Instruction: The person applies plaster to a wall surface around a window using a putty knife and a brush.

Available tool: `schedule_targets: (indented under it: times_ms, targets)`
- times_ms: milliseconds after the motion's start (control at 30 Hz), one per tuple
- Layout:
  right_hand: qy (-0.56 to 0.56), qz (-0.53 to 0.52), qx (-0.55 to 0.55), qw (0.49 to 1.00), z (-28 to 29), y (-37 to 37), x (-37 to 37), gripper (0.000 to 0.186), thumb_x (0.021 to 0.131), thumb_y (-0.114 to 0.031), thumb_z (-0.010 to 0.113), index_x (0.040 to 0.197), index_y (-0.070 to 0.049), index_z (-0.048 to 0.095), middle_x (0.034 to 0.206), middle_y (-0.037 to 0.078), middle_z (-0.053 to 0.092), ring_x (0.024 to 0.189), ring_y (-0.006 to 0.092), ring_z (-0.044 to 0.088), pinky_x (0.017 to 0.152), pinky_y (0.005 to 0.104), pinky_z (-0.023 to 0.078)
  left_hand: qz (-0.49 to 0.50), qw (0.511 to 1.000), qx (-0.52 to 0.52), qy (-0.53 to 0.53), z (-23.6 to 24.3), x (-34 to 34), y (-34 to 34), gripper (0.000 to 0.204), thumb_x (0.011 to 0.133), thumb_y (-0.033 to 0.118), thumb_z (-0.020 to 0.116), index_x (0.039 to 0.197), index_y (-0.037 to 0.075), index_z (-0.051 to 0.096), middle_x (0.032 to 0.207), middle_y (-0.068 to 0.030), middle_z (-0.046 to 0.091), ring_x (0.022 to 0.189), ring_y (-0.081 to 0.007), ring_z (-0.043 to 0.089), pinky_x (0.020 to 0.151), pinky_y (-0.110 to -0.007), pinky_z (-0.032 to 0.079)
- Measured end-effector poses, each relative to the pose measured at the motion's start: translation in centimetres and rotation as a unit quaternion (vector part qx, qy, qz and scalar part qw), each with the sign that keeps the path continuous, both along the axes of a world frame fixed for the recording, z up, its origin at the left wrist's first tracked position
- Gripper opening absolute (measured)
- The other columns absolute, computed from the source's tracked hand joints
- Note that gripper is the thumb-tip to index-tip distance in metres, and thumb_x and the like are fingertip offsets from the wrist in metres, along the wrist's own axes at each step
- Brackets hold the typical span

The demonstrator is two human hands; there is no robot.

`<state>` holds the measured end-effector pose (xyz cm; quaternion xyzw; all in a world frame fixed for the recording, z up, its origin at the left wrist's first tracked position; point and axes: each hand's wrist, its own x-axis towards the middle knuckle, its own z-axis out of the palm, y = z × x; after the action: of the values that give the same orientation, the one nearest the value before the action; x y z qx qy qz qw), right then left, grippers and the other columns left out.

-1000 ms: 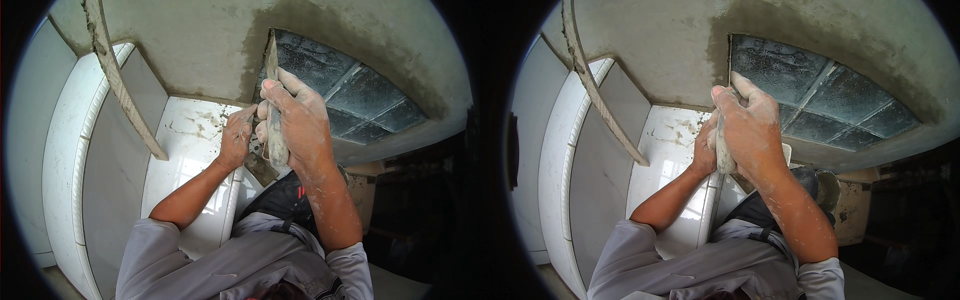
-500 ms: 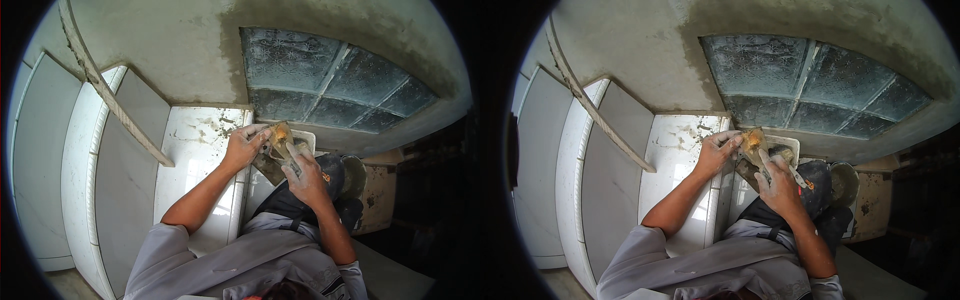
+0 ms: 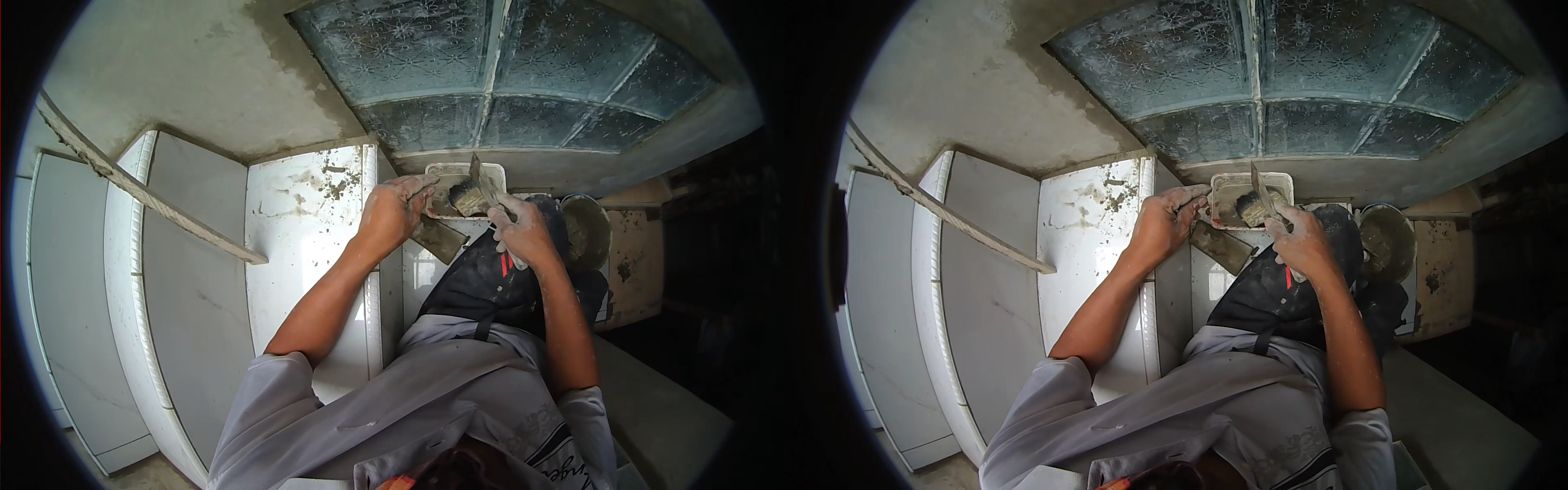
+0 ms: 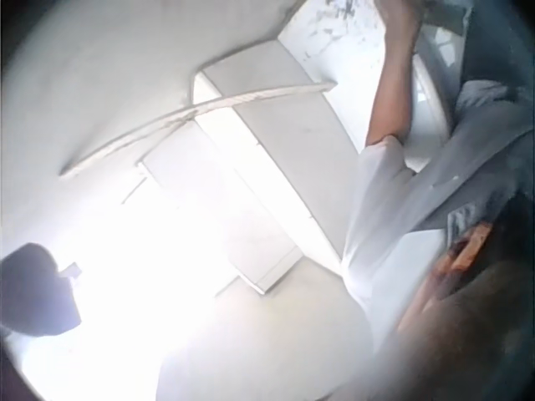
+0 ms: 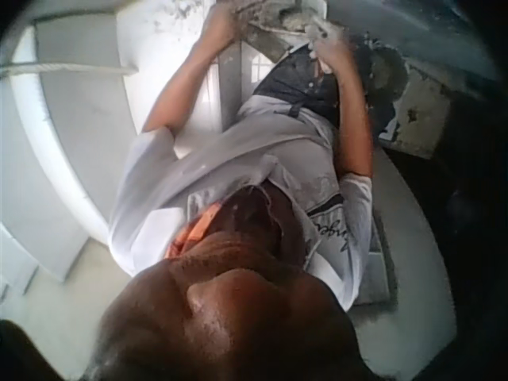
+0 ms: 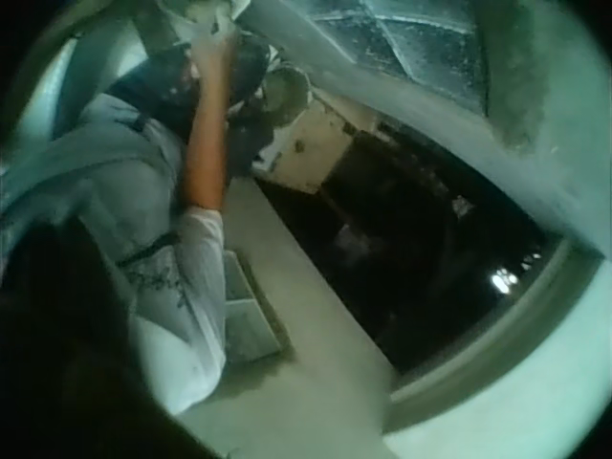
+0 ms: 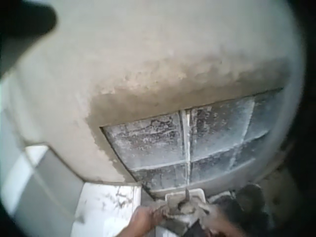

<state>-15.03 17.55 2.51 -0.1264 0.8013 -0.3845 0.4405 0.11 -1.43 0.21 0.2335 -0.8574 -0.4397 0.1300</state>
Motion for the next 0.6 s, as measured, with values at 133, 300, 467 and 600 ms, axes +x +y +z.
schedule_targets:
  times_ms: [133,300,467,600]
  targets:
    - [0.13,0.121,-0.05,0.983,-10.7,-2.7,-1.3,0.044,0.089,-0.022,0.067,0.128,-0.001,0.063,0.113,0.024,0.069,0.105,0.0354,0.067,0.09,0.038,0.052,-0.055,0.994,-0.066,0.062,-0.7,-2.4,0.1,0.04,0.083,-0.01,0.058,0.119,0.004,0.069,0.117,-0.0198,0.069,0.107,-0.0362,0.067,0.093,-0.034,0.053]
    - [0.003,0.12,0.011,0.993,-11.7,-4.4,-1.6,0.039,0.091,-0.024,0.065,0.123,-0.002,0.067,0.101,0.018,0.071,0.075,0.0252,0.07,0.07,0.0369,0.055,-0.036,0.985,-0.125,0.112,-1.4,-2.1,0.7,0.036,0.086,-0.001,0.064,0.122,0.005,0.067,0.121,-0.0193,0.066,0.112,-0.0327,0.064,0.097,-0.035,0.05]
    - [-0.014,-0.005,-0.13,0.991,-1.8,-1.6,1.1,0.04,0.096,-0.019,0.06,0.132,-0.003,0.062,0.09,0.011,0.07,0.064,0.0152,0.062,0.06,0.03,0.052,0.121,0.964,-0.056,0.229,1.7,-1.4,0.0,0.027,0.101,0.014,0.059,0.121,-0.002,0.064,0.111,-0.014,0.068,0.104,-0.0222,0.064,0.094,-0.032,0.048]
    - [-0.057,-0.024,-0.352,0.934,6.8,-3.7,4.9,0.049,0.097,-0.019,0.059,0.14,0.003,0.051,0.09,0.007,0.067,0.072,0.0083,0.059,0.068,0.0225,0.049,0.188,0.935,0.143,0.265,1.5,-1.7,-0.7,0.035,0.105,0.023,0.054,0.127,-0.003,0.059,0.107,-0.0098,0.068,0.098,-0.0134,0.063,0.088,-0.028,0.05]
